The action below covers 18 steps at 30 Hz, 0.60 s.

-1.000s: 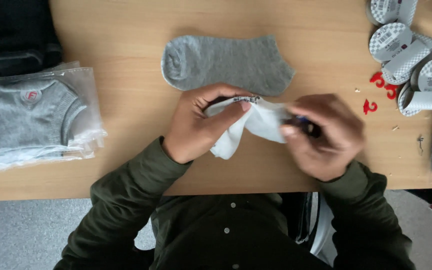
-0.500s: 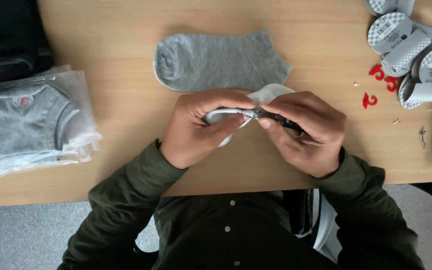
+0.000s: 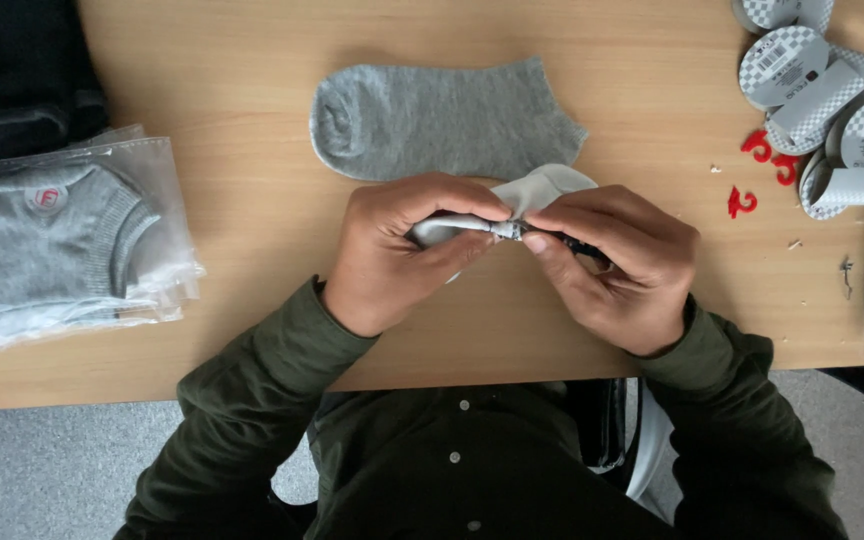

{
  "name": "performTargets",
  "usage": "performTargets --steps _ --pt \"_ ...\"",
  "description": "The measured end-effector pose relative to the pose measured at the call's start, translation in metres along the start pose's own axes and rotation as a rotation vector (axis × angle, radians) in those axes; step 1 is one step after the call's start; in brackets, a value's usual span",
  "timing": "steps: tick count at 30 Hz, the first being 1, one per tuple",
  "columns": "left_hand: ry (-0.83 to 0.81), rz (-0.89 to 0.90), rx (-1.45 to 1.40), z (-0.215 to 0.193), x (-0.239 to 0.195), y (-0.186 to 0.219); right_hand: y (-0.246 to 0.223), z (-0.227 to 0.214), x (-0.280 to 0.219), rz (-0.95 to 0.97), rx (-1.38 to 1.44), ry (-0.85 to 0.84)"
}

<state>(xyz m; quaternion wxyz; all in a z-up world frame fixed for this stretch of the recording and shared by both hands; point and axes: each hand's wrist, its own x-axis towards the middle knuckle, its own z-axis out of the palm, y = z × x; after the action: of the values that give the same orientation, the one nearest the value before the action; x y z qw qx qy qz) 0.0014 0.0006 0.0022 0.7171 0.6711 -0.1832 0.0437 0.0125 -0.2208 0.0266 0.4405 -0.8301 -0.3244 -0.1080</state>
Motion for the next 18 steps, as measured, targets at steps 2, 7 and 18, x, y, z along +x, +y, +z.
performTargets --steps 2,7,18 --pt "0.003 0.009 0.001 0.0004 0.0 -0.0004 -0.0008 -0.0012 0.0012 0.007 0.011 -0.007" --pt "0.0 0.041 0.052 -0.0008 0.0008 0.0014 -0.0017 -0.0041 0.004 0.034 0.026 -0.037" --pt "-0.01 0.093 0.092 -0.0018 0.0018 0.0002 -0.0063 -0.0067 0.01 0.047 0.063 -0.069"
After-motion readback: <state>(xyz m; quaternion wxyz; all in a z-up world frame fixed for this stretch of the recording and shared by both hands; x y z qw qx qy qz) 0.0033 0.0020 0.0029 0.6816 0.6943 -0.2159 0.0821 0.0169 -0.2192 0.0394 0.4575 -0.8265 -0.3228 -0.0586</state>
